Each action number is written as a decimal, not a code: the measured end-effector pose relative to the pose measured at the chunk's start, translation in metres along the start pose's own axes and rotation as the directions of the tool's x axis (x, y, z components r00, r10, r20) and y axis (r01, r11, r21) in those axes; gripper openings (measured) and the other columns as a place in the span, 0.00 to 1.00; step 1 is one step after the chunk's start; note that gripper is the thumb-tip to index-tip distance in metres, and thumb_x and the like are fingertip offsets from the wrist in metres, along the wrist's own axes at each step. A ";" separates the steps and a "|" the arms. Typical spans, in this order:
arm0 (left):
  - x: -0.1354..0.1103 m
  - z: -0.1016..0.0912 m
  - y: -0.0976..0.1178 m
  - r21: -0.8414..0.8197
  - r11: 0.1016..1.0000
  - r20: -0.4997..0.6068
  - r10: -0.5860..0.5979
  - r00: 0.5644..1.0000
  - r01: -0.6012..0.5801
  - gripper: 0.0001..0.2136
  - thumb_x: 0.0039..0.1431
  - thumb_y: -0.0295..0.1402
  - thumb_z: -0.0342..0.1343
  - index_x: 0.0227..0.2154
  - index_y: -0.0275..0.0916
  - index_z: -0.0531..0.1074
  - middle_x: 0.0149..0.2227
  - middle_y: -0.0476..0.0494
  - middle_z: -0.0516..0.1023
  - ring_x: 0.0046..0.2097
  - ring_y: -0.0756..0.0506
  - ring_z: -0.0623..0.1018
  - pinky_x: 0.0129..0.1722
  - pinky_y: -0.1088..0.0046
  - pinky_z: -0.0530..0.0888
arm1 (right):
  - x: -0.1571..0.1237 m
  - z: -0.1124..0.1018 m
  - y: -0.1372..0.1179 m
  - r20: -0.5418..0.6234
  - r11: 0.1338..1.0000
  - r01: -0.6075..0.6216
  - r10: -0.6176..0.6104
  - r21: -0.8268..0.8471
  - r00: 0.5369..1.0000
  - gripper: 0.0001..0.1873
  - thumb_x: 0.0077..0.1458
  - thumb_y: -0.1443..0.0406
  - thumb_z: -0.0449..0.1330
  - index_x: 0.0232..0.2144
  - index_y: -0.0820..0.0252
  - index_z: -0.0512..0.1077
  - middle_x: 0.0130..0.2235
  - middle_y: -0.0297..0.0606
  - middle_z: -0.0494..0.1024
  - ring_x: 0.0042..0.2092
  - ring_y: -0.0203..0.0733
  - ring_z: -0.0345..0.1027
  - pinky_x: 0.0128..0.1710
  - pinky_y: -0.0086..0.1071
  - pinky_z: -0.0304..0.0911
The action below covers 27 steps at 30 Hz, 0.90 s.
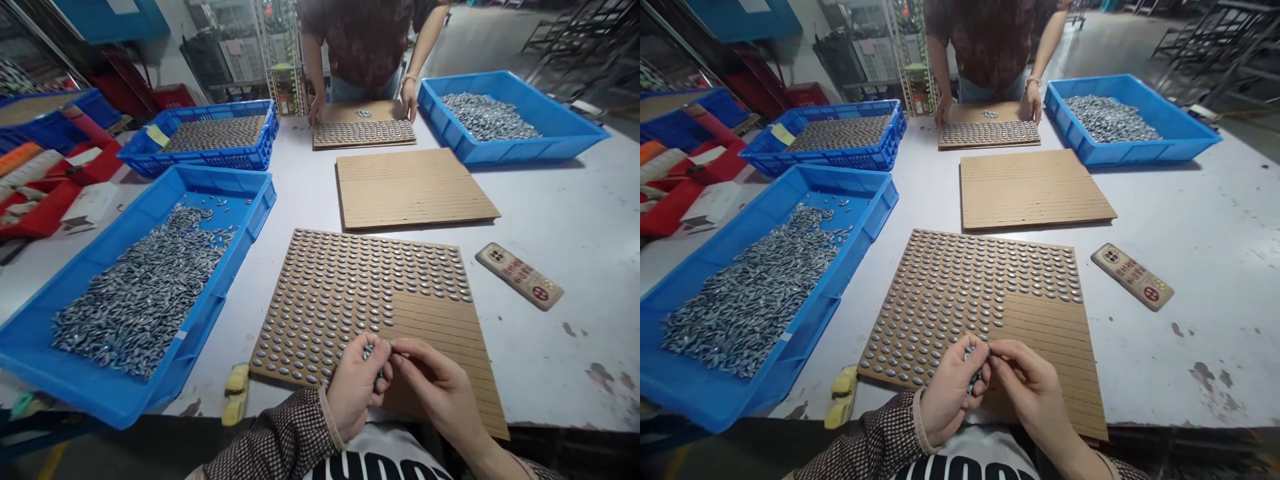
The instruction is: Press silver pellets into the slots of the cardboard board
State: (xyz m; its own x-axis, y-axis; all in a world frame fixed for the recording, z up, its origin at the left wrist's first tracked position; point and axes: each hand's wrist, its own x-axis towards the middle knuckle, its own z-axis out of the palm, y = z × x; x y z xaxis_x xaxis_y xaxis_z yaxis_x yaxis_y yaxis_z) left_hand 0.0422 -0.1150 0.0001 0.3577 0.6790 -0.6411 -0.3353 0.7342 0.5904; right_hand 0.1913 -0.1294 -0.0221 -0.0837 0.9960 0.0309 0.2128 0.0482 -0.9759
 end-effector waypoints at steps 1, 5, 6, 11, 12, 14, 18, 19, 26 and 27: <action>0.000 0.000 0.000 0.002 1.000 0.002 -0.006 1.000 0.006 0.18 0.55 0.50 0.55 0.32 0.40 0.60 0.24 0.55 0.64 0.21 0.58 0.60 0.16 0.82 0.44 | -0.002 0.000 0.000 -0.005 0.998 0.042 -0.042 -0.051 0.999 0.10 0.58 0.66 0.58 0.42 0.53 0.74 0.40 0.37 0.78 0.41 0.39 0.72 0.40 0.28 0.69; -0.001 -0.001 -0.003 -0.011 1.000 0.009 -0.019 1.000 0.019 0.17 0.56 0.49 0.55 0.32 0.40 0.61 0.25 0.54 0.64 0.20 0.58 0.59 0.16 0.83 0.44 | -0.006 0.003 -0.003 0.014 0.965 0.187 -0.187 -0.182 0.982 0.15 0.59 0.70 0.56 0.47 0.53 0.72 0.44 0.41 0.76 0.43 0.41 0.71 0.42 0.32 0.69; -0.001 -0.001 -0.004 -0.018 1.000 0.010 -0.023 1.000 0.023 0.16 0.56 0.48 0.55 0.32 0.40 0.61 0.25 0.54 0.64 0.20 0.58 0.59 0.16 0.83 0.43 | -0.006 0.003 -0.003 0.025 0.956 0.213 -0.212 -0.200 0.977 0.15 0.59 0.70 0.56 0.48 0.53 0.72 0.44 0.41 0.76 0.44 0.41 0.71 0.43 0.33 0.69; -0.003 -0.007 -0.003 -0.080 0.992 0.030 -0.099 0.995 0.101 0.12 0.59 0.44 0.53 0.34 0.40 0.62 0.26 0.53 0.65 0.20 0.58 0.60 0.15 0.83 0.44 | -0.002 -0.003 -0.001 0.127 0.935 0.255 -0.230 -0.246 0.965 0.15 0.61 0.70 0.54 0.48 0.53 0.71 0.43 0.41 0.76 0.44 0.40 0.71 0.41 0.31 0.70; -0.005 -0.009 0.001 -0.108 0.985 0.040 -0.128 0.991 0.131 0.12 0.59 0.43 0.52 0.34 0.40 0.63 0.26 0.52 0.66 0.19 0.58 0.61 0.14 0.83 0.44 | 0.000 -0.006 0.001 0.133 0.932 0.254 -0.226 -0.259 0.965 0.14 0.61 0.69 0.54 0.48 0.54 0.71 0.42 0.41 0.76 0.44 0.40 0.72 0.41 0.30 0.70; -0.010 -0.014 0.014 -0.185 0.966 0.056 -0.175 0.983 0.183 0.11 0.59 0.42 0.52 0.35 0.39 0.64 0.27 0.51 0.66 0.20 0.57 0.62 0.14 0.84 0.44 | 0.005 -0.014 0.007 0.102 0.915 0.244 -0.223 -0.322 0.970 0.12 0.61 0.68 0.54 0.46 0.55 0.72 0.41 0.41 0.76 0.42 0.40 0.72 0.39 0.31 0.70; -0.019 -0.025 0.038 -0.358 0.934 -0.043 0.003 0.999 -0.018 0.09 0.60 0.39 0.52 0.32 0.39 0.64 0.28 0.49 0.68 0.23 0.55 0.67 0.13 0.84 0.52 | 0.018 -0.026 0.024 0.107 0.821 0.278 -0.260 -0.499 0.960 0.08 0.61 0.66 0.54 0.41 0.56 0.72 0.38 0.40 0.78 0.39 0.41 0.72 0.37 0.32 0.69; -0.020 -0.027 0.039 -0.382 0.920 -0.103 0.049 0.993 -0.085 0.09 0.60 0.39 0.51 0.31 0.39 0.64 0.28 0.49 0.68 0.24 0.54 0.68 0.14 0.84 0.56 | 0.022 -0.027 0.028 0.146 0.791 0.311 -0.276 -0.526 0.950 0.09 0.61 0.66 0.53 0.40 0.56 0.72 0.37 0.40 0.77 0.38 0.41 0.72 0.37 0.33 0.69; -0.021 -0.029 0.012 -0.487 0.861 0.004 -0.166 0.986 0.147 0.09 0.62 0.38 0.49 0.33 0.37 0.65 0.25 0.52 0.64 0.19 0.58 0.60 0.13 0.85 0.46 | 0.036 -0.019 0.043 0.286 0.645 0.440 -0.335 -0.625 0.898 0.11 0.62 0.70 0.50 0.40 0.58 0.73 0.37 0.41 0.75 0.38 0.38 0.69 0.37 0.30 0.66; -0.021 -0.028 0.009 -0.465 0.875 -0.006 -0.156 0.988 0.135 0.09 0.61 0.39 0.50 0.34 0.37 0.65 0.25 0.52 0.64 0.19 0.58 0.59 0.14 0.84 0.45 | 0.037 -0.019 0.044 0.288 0.631 0.444 -0.340 -0.636 0.895 0.11 0.62 0.70 0.51 0.40 0.58 0.73 0.38 0.41 0.75 0.38 0.38 0.69 0.38 0.30 0.65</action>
State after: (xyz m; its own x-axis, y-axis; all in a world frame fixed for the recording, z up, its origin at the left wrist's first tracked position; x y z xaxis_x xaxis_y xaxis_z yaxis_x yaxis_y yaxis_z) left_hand 0.0069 -0.1226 0.0050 0.4007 0.5564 -0.7279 -0.6501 0.7325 0.2021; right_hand 0.2158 -0.0894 -0.0598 -0.4277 0.8535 0.2976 0.7159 0.5208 -0.4650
